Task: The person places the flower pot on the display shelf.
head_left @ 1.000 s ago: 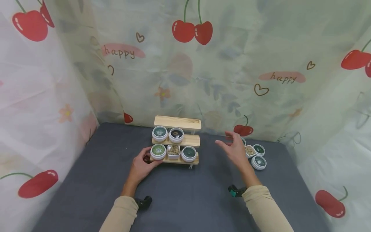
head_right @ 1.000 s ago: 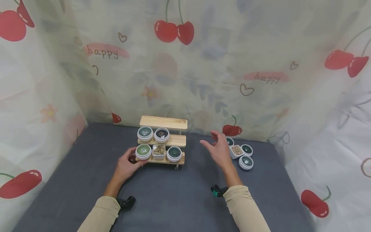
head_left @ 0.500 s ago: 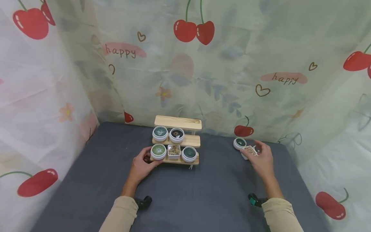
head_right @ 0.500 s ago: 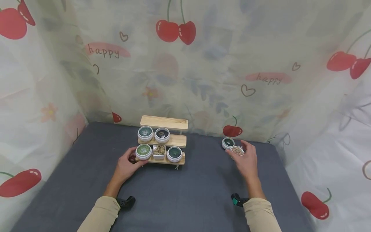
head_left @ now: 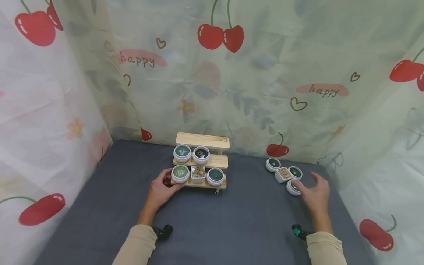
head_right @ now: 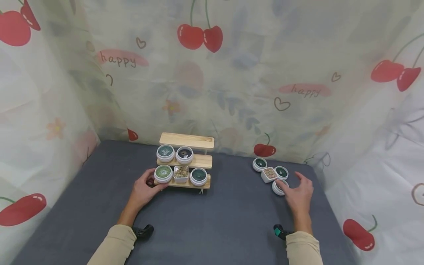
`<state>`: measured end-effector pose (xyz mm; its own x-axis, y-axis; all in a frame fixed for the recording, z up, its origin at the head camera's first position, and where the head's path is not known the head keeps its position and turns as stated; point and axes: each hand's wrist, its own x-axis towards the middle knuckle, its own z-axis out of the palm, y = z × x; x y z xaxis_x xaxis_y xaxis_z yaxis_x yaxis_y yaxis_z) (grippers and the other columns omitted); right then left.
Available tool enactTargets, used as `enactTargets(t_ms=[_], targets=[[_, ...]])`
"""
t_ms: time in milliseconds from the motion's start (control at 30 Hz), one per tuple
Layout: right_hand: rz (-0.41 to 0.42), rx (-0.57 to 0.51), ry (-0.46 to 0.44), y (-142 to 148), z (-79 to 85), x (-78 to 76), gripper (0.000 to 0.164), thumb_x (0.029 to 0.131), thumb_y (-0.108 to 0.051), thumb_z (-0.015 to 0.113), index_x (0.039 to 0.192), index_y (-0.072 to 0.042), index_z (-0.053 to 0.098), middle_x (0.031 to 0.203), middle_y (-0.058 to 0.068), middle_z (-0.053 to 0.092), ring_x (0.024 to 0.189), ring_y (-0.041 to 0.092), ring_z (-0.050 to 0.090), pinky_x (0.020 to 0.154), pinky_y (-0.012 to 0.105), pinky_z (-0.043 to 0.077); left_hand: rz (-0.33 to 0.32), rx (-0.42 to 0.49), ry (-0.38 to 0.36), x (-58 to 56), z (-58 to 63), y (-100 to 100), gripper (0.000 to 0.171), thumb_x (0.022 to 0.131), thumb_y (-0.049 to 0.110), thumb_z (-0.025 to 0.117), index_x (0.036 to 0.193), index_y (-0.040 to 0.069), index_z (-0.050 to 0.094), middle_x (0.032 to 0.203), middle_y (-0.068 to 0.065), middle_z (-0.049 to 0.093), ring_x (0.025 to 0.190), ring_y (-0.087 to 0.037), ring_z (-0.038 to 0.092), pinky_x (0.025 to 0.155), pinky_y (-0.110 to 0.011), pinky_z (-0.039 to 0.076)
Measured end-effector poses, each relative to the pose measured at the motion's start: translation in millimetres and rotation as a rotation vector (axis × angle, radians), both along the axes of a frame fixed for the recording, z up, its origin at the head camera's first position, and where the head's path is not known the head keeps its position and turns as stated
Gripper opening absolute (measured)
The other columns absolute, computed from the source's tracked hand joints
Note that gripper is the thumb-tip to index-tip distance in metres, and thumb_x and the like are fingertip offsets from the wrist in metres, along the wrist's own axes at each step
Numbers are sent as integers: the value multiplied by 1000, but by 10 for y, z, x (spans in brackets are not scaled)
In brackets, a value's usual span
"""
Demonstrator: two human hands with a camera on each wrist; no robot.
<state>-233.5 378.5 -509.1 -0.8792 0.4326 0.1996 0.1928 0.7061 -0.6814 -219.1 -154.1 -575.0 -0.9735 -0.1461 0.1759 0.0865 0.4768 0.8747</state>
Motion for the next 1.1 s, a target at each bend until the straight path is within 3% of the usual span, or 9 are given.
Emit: enactTargets(t_ms=[267,600,767,933,1100], targets=[[-23,30,-30,112,-138,76,88,83,-34,84,151,3,41,150,34,40,143,52,27,118,63,16,3,-13,-5,4,12,9,72,76,43,90,136,19,58,100,-4,70,90,-17,62,80,-30,49],[-28,-36,-98,158,-306,102,94,85,-34,83,156,1,32,156,35,29,145,53,23,117,66,20,2,-10,-3,10,11,14,73,75,45,90,136,20,58,99,-3,70,89,-17,62,79,-29,48],[-25,-51,-96,128,-346,99,85,87,-36,81,152,2,41,154,33,38,146,51,30,119,62,22,-5,-7,3,12,14,9,74,75,46,90,136,21,58,100,-3,70,89,-17,62,80,-29,49],[-35,-117,-111,91,-400,103,75,90,-48,75,145,-1,52,146,28,52,138,45,45,115,59,33,0,-8,12,7,12,3,73,75,44,90,136,20,58,99,-3,70,89,-17,62,79,-29,49],[-47,-155,-83,74,-453,107,72,91,-49,74,145,-4,54,140,25,59,131,41,53,111,55,38,7,-13,8,9,13,1,71,75,43,90,135,20,59,99,-3,70,89,-17,62,79,-29,49]])
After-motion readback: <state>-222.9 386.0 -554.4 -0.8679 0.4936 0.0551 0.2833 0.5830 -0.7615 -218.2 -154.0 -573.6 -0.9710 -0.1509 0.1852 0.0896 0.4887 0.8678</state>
